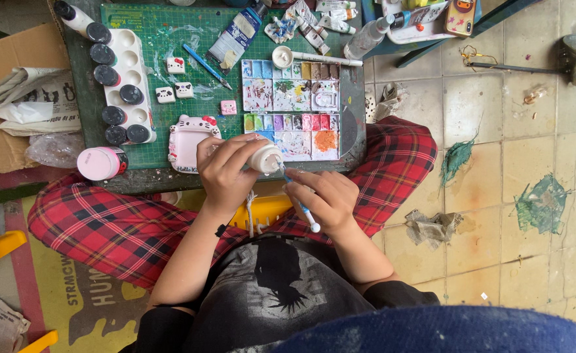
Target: The person sits at a low workbench painting small figurines with brushes, dipping the brush into a watercolor palette and water cups. They open a jar of white paint, load the brush, dab paint onto the figurines and a Hello Kitty-shaped tray, and continue painting different colors across the session.
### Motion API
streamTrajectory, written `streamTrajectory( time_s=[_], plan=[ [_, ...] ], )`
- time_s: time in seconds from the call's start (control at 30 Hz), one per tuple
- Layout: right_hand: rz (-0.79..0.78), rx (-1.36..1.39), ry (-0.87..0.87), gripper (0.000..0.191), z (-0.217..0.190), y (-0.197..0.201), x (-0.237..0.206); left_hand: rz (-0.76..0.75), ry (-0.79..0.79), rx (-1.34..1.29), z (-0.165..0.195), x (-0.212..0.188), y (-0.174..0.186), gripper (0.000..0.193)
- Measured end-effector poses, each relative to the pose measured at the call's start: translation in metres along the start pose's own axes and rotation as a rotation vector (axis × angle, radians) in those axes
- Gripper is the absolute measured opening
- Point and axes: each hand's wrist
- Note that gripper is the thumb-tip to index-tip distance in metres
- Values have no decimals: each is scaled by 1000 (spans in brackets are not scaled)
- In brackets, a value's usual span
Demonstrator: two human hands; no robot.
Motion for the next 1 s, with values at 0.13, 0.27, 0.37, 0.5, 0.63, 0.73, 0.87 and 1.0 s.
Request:
streamTrajectory(
  time_s=[0.13,0.27,0.37,0.5,0.63,0.73,0.87,1.0],
  plan=[
    [-52,-33,25,24,1,0,3,-7,-9,11,2,1,1,34],
    [-101,-36,-3,19,0,0,5,16,-32,17,3,2,2,33],
    [-100,-16,-19,19,0,-1,6,21,-39,24,3,2,2,33],
    [-78,48,-73,21,-1,-4,6,23,-41,21,3,2,2,33],
    [-35,86,-160,27,-3,-8,5,18,-40,26,3,1,1,34],
    [30,169,-215,28,-1,-13,3,9,-39,25,3,0,2,36],
    [105,281,-314,25,0,-20,-5,0,-29,19,2,-1,3,37],
    [178,374,-417,22,0,-27,-20,-3,-31,15,1,-3,3,39]
  ],
)
Point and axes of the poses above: each hand's wrist, its own x-axis towards the middle knuckle, its own y-axis out of the back of the hand, z = x × y, and after that the axes turned 6 degrees about y, right-handed
